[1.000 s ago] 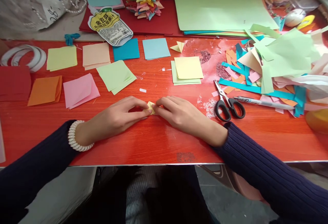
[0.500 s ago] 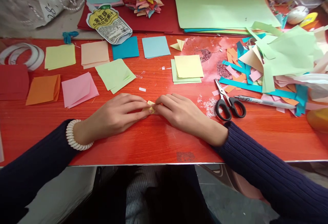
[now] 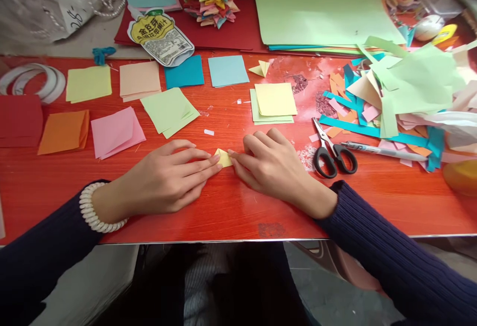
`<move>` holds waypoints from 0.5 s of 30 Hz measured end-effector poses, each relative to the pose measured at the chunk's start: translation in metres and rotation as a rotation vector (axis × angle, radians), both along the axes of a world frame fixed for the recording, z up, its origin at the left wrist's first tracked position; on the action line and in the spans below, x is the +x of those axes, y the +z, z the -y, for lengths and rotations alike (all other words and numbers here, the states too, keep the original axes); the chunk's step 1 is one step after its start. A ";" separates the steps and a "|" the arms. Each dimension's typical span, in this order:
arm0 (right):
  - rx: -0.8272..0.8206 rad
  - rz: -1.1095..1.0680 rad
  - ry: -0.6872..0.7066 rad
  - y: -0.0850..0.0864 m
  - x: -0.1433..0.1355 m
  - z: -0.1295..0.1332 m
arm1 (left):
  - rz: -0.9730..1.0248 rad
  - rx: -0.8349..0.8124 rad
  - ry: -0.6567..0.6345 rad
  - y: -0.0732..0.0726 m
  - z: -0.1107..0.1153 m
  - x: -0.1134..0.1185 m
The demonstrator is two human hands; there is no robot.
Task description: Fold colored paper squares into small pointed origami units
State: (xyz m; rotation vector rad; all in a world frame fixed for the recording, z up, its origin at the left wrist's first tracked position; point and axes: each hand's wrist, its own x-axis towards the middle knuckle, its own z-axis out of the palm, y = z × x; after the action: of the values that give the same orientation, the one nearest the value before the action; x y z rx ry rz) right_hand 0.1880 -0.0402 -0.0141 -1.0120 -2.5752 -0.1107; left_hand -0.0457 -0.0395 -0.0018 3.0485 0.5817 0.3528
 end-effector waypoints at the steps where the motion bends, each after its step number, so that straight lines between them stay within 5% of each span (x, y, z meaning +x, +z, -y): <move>1: 0.002 -0.015 0.000 0.001 0.001 0.000 | -0.007 -0.003 0.006 0.001 0.001 0.000; 6: -0.069 0.006 0.040 0.001 -0.001 0.002 | 0.052 -0.068 0.045 0.000 -0.001 -0.001; 11: -0.127 -0.032 0.031 -0.002 -0.005 0.001 | 0.174 -0.157 0.299 -0.008 -0.007 0.010; 15: -0.190 -0.142 0.032 -0.002 -0.008 0.000 | 0.156 -0.283 0.354 -0.009 -0.006 0.018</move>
State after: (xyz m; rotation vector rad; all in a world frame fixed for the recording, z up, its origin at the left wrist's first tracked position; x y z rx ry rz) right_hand 0.1804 -0.0403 -0.0161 -1.0047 -2.5063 0.2108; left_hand -0.0277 -0.0340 -0.0107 2.6159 1.0604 0.4640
